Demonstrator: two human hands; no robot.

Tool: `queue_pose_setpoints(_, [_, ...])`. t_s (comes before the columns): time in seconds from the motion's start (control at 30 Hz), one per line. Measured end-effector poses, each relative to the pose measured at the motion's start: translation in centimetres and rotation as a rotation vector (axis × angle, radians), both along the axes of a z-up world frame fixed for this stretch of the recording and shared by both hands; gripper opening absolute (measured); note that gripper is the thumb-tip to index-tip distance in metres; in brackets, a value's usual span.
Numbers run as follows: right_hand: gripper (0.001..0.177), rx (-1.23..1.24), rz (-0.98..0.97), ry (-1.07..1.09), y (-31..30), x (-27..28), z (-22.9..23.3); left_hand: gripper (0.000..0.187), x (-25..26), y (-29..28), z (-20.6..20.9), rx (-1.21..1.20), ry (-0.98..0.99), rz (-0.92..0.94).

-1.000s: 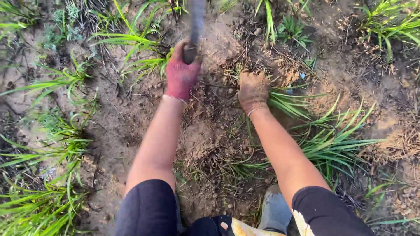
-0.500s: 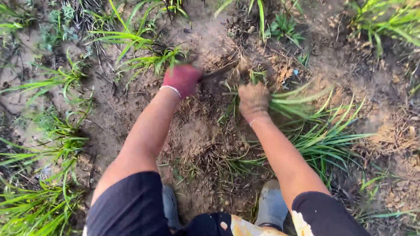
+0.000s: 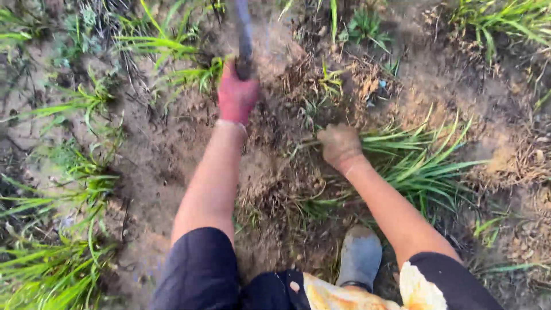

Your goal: Weeding a field by hand using a sickle while wearing protective gloves.

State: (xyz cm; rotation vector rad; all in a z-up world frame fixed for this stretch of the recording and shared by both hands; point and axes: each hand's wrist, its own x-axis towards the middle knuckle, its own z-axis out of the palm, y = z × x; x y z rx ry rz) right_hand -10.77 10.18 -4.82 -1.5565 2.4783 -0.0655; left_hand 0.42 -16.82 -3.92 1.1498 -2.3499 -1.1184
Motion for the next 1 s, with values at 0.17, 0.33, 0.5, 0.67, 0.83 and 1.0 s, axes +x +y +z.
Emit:
queue_pose_setpoints(0.17, [0.012,0.083,0.091,0.004,2.6,2.0,0.4,0.060,1.1,1.4,1.7,-0.192,-0.584,-0.621])
queue_pose_setpoints(0.33, [0.021,-0.282,0.031,0.130,5.0,4.8,0.3,0.047,-0.5,2.7,1.5,0.077,0.112,0.016])
queue_pose_setpoints(0.5, [0.022,-0.460,-0.015,0.118,4.4,4.6,0.9,0.062,0.1,4.5,0.9,-0.184,-0.387,-0.592])
queue_pose_setpoints(0.67, [0.023,-0.422,-0.078,0.120,4.3,5.0,2.3,0.046,0.5,4.3,-2.3,0.089,-0.283,-0.195])
queue_pose_setpoints(0.83, [0.027,-0.518,-0.049,0.138,3.7,4.7,1.7,0.064,-0.2,3.5,3.3,-0.020,-0.512,-0.606])
queue_pose_setpoints(1.0, [0.030,-0.486,-0.081,0.077,3.9,4.3,3.2,0.053,-0.7,5.0,3.5,0.167,-0.342,-0.171])
